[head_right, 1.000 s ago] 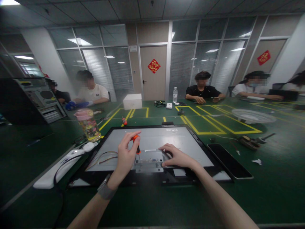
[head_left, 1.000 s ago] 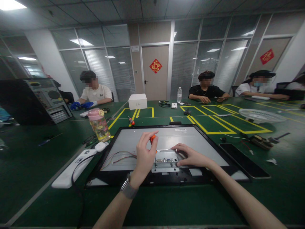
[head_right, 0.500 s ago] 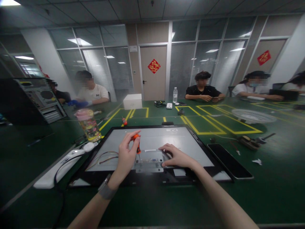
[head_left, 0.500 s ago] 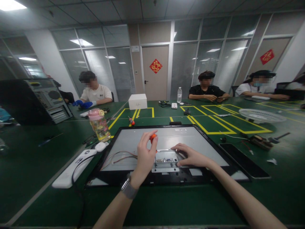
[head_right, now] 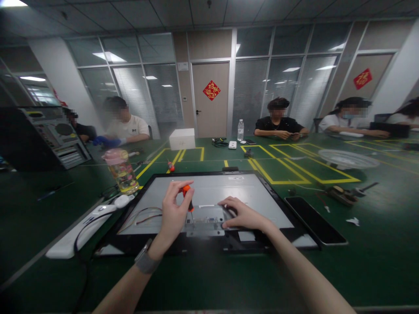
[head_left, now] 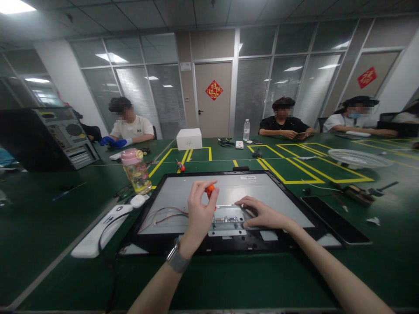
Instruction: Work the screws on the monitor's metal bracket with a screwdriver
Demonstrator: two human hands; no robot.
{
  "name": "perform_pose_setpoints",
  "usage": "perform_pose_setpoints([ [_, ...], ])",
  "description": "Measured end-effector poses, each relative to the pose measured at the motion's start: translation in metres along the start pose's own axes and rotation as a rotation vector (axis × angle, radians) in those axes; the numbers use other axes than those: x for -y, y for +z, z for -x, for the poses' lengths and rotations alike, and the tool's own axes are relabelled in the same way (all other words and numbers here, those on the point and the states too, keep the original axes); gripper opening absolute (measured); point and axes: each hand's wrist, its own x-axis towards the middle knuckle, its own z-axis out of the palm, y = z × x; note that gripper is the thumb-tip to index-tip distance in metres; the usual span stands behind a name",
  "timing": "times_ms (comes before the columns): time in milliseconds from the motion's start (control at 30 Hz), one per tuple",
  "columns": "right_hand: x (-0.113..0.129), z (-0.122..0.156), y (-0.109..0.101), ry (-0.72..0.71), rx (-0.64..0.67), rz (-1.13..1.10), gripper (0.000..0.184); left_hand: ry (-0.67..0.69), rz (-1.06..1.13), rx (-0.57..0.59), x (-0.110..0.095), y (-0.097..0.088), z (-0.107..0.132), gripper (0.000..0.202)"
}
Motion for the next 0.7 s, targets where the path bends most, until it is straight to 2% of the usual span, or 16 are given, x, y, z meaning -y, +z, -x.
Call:
perform_pose_setpoints([
  [167,0.0018,0.0004,-0.0002,-0.006,-0.003,-0.002,0.068,-0.013,0.041,0.034,-0.0021,-0.001,-0.0003,0.024],
  [367,0.0006,0.0004,-0.0003,0.0,0.008,-0.006,0.067,-0.032,0.039,0.069,-0.0008,0.0005,0.0,0.022],
  [700,0.0027,0.0005,-0.0002,0.006,0.004,0.007,0.068,-0.044,0.072,0.07,-0.0032,-0.0017,0.0007,0.029],
])
